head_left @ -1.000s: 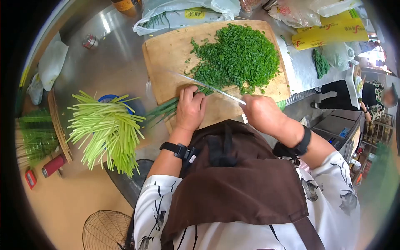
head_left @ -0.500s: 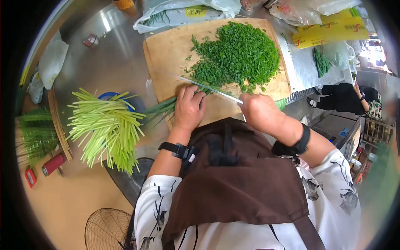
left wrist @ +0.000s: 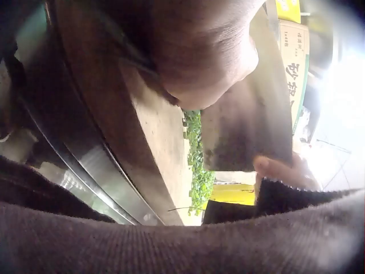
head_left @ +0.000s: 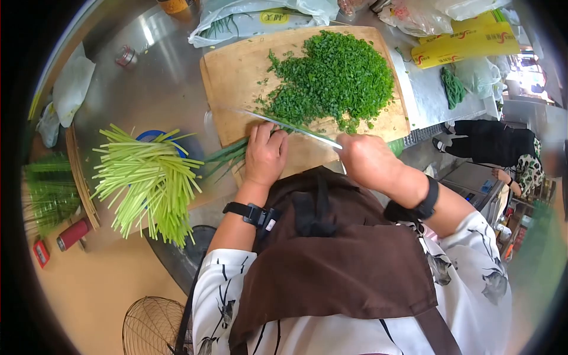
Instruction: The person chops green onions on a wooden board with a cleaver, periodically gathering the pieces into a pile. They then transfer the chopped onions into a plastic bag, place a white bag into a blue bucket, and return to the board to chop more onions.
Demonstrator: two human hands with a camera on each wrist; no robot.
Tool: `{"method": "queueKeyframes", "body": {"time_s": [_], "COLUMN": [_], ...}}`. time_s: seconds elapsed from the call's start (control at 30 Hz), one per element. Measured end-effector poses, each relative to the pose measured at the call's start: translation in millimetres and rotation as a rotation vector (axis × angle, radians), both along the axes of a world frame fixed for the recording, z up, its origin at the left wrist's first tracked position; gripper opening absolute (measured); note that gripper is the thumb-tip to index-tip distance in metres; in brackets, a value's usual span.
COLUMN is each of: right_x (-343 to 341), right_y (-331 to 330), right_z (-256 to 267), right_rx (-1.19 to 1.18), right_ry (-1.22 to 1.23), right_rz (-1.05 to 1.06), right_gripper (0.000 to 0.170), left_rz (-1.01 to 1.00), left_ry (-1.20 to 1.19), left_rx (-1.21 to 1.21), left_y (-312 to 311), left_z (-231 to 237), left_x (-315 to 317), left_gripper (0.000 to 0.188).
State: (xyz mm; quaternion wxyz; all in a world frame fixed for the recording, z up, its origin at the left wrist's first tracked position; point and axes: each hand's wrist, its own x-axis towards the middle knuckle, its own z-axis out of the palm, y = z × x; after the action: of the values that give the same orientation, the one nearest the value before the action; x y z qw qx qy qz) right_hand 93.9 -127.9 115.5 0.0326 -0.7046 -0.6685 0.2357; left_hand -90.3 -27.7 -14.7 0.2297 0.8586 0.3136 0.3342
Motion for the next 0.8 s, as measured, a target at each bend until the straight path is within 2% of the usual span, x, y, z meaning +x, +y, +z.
{"method": "queueKeyframes", "body": {"time_s": [0.1, 0.27, 0.4, 0.5, 0.6, 0.7, 0.8], "right_x": [4, -3, -1, 1, 4, -3, -12], "right_y": [-9, 22, 19, -2, -9, 8, 25], "right_z": [7, -41, -31, 0, 7, -29, -39], "right_rx": [-0.110, 0.049, 0.079, 0.031, -0.098, -0.034, 0.126], "right_ry": [-0.034, 0.021, 0.060, 0.036, -0.063, -0.022, 0.025], "right_rz": [0.026, 0.028, -0.001, -0.005, 0.047, 0.014, 0.043], "right_gripper": [0.008, 0.010, 0.011, 0.008, 0.006, 0.006, 0.009], "left_rz": [-0.001, -0.035, -0.041, -0.021, -0.017, -0.008, -0.005], "left_ry": [0.010, 0.015, 0.020, 0.022, 0.020, 0.012, 0.019], "left_rx": [-0.002, 0.007, 0.012, -0.047, -0.012, -0.001, -0.022], "left_y": [1, 2, 1, -5, -2, -2, -4], "left_z": [4, 6, 4, 1, 4, 2, 0], "left_x": [0, -2, -6, -8, -8, -7, -10], "left_gripper": [0.014, 0.016, 0.019, 0.021, 0.020, 0.017, 0.013]}}
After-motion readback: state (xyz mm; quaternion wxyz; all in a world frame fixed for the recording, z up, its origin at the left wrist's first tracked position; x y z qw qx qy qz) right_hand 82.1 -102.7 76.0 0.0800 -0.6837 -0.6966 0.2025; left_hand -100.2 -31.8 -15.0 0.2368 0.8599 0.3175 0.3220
